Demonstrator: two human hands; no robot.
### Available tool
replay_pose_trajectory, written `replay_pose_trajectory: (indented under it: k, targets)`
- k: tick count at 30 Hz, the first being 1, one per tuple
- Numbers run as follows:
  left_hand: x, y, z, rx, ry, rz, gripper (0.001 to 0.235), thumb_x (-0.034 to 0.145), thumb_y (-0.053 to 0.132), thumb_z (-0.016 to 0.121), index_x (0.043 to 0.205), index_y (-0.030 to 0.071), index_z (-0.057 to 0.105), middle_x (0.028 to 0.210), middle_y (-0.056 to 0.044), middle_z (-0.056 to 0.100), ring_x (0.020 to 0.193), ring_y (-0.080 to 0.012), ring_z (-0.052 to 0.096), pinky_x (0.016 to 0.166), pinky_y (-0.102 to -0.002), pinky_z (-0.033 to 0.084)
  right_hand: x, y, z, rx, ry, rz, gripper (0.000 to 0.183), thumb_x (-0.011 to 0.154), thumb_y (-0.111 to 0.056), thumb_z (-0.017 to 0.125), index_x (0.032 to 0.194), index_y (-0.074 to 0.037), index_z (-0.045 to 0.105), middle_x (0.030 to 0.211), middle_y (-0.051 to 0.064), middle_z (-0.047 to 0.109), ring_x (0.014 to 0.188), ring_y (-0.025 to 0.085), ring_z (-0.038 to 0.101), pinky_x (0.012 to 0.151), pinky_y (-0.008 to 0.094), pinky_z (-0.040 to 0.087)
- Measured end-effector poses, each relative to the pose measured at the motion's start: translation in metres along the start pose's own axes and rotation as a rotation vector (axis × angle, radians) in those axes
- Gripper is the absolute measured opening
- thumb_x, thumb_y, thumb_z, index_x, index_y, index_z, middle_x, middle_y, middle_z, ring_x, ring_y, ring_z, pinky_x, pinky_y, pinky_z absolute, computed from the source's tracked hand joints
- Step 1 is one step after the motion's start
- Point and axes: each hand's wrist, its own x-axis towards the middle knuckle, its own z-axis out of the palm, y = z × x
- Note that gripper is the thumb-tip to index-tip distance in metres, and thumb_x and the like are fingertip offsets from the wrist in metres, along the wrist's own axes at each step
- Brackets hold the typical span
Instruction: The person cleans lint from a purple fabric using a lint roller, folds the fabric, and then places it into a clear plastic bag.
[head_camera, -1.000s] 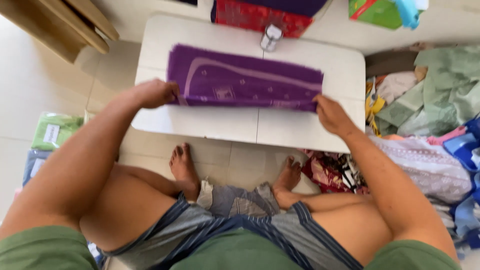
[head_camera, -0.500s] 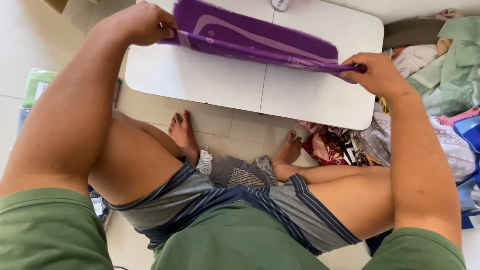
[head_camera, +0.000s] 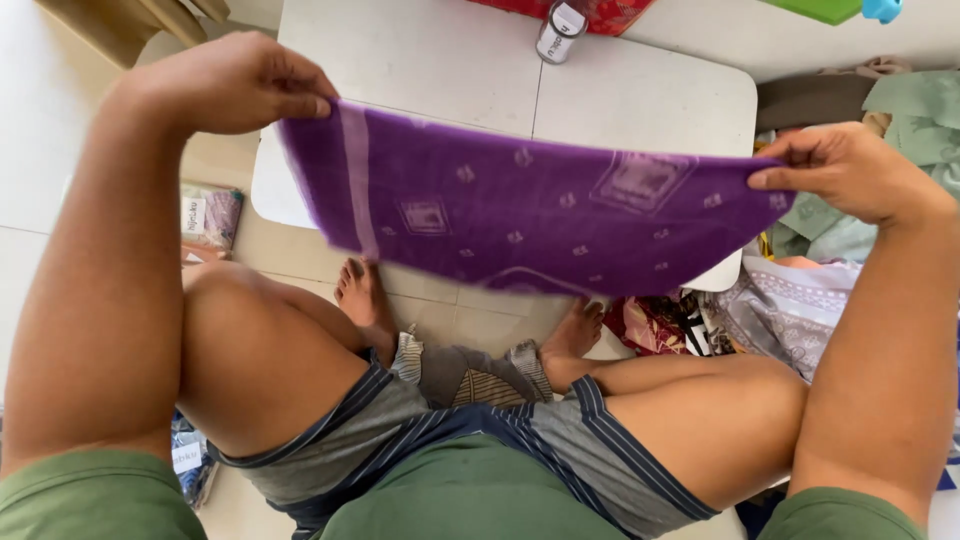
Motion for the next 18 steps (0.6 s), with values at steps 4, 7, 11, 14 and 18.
replay_pose_trajectory:
  k: [4, 7, 11, 14, 18]
  targets:
    - [0.056, -0.032, 0.033, 0.025, 0.221, 0.165, 0.024, 0.097, 0.005, 0.068, 0.120, 0.002, 0.075, 0.101, -0.017, 0.076, 0.074, -0.0342, 0.071, 0.071, -0.047, 0.057, 0.046, 0.001, 0.024, -0.215, 0.104, 0.119, 0.023, 0.096, -0.011, 0.075, 0.118, -0.003, 0.078, 0.084, 0.009, 0.068, 0.066, 0.018, 0.049, 0.057, 0.031, 0.035]
    - [0.099, -0.054, 0.060, 0.084, 0.283, 0.120, 0.021, 0.094, 0.007, 0.070, 0.112, 0.008, 0.079, 0.098, -0.013, 0.077, 0.078, -0.0312, 0.072, 0.078, -0.045, 0.058, 0.097, 0.043, 0.041, -0.168, 0.072, 0.020, 0.023, 0.095, -0.007, 0.073, 0.117, 0.001, 0.075, 0.093, 0.012, 0.074, 0.081, 0.020, 0.063, 0.076, 0.032, 0.049]
    - [0.143, -0.072, 0.094, 0.292, 0.324, 0.021, 0.015, 0.095, 0.015, 0.069, 0.104, 0.019, 0.081, 0.099, -0.003, 0.077, 0.082, -0.0268, 0.071, 0.074, -0.042, 0.058, 0.142, 0.067, 0.056, -0.297, 0.148, -0.072, 0.021, 0.091, -0.009, 0.077, 0.111, -0.005, 0.078, 0.084, 0.008, 0.074, 0.069, 0.018, 0.061, 0.067, 0.030, 0.047]
    - [0.163, -0.075, 0.107, 0.369, 0.403, 0.049, 0.014, 0.093, 0.013, 0.069, 0.096, 0.019, 0.081, 0.097, 0.000, 0.076, 0.076, -0.0260, 0.070, 0.067, -0.039, 0.056, 0.160, 0.068, 0.060, -0.365, 0.215, -0.096, 0.022, 0.089, -0.005, 0.077, 0.111, -0.007, 0.079, 0.084, 0.008, 0.075, 0.069, 0.020, 0.064, 0.068, 0.031, 0.049]
    - [0.183, -0.083, 0.104, 0.256, 0.497, 0.017, 0.011, 0.090, 0.011, 0.070, 0.092, 0.016, 0.080, 0.094, -0.005, 0.075, 0.073, -0.0312, 0.068, 0.066, -0.043, 0.054, 0.178, 0.066, 0.058, -0.386, 0.334, -0.109, 0.018, 0.093, -0.008, 0.076, 0.111, -0.010, 0.080, 0.080, 0.007, 0.073, 0.066, 0.020, 0.061, 0.063, 0.033, 0.047]
